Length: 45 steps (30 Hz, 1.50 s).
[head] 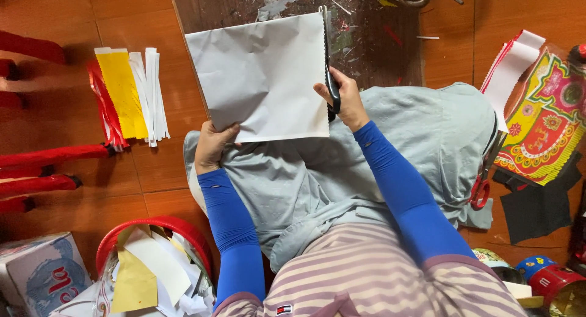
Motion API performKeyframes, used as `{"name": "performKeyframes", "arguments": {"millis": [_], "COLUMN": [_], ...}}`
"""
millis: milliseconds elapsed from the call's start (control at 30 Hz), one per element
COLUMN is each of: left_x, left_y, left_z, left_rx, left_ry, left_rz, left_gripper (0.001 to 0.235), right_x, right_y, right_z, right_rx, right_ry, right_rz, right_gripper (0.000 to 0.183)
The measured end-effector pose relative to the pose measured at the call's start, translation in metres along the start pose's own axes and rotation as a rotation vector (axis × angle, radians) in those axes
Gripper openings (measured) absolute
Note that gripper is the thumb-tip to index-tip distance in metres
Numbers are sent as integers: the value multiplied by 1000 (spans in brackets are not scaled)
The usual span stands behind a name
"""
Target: Cutting strips of white paper with scissors and organizing them.
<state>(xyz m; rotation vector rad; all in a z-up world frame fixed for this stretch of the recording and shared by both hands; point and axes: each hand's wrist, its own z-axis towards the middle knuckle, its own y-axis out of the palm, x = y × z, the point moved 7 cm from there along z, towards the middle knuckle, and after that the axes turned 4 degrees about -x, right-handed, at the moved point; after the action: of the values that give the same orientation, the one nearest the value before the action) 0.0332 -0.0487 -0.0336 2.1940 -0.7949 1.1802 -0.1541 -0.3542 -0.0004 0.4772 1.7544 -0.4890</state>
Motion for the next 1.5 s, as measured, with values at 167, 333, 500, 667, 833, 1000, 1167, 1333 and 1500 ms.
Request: {"name": "performKeyframes", "arguments": {"millis": [167, 333, 500, 667, 833, 1000, 1167, 1333, 1500], "left_x": [1, 3, 18, 23, 23, 23, 22, 30, 23], "left_y": [-2, -5, -14, -22, -19, -16, -19, -23, -23], "left_z": [0, 0, -3, -4, -4, -2, -1, -5, -2], "left_rx": [15, 39, 174, 239, 178, 132, 155, 234, 195], "left_ry": [-7, 106, 244, 314, 313, 316, 293, 300, 297], "left_rz": [-32, -68, -132, -197, -170, -140, -144, -246, -295], "left_gripper": [15, 17, 22, 27, 30, 31, 31, 35, 35], "right_x": [3, -21, -13, 23, 50, 44, 31, 23, 33], "right_y": [-1, -6, -32, -4, 21, 24, 24, 19, 23], "right_z": [13, 6, -34, -113, -120, -106, -110, -122, -115], "right_rx": [-44, -42, -78, -424, -426, -377, -410, -462, -489], "right_ry": [-46, 35, 92, 290, 319, 317, 355, 371, 349], "right_rz": [-56, -5, 181, 114, 15, -20, 47, 57, -41], "right_gripper": [50, 45, 46, 60, 71, 78, 73, 70, 80]}}
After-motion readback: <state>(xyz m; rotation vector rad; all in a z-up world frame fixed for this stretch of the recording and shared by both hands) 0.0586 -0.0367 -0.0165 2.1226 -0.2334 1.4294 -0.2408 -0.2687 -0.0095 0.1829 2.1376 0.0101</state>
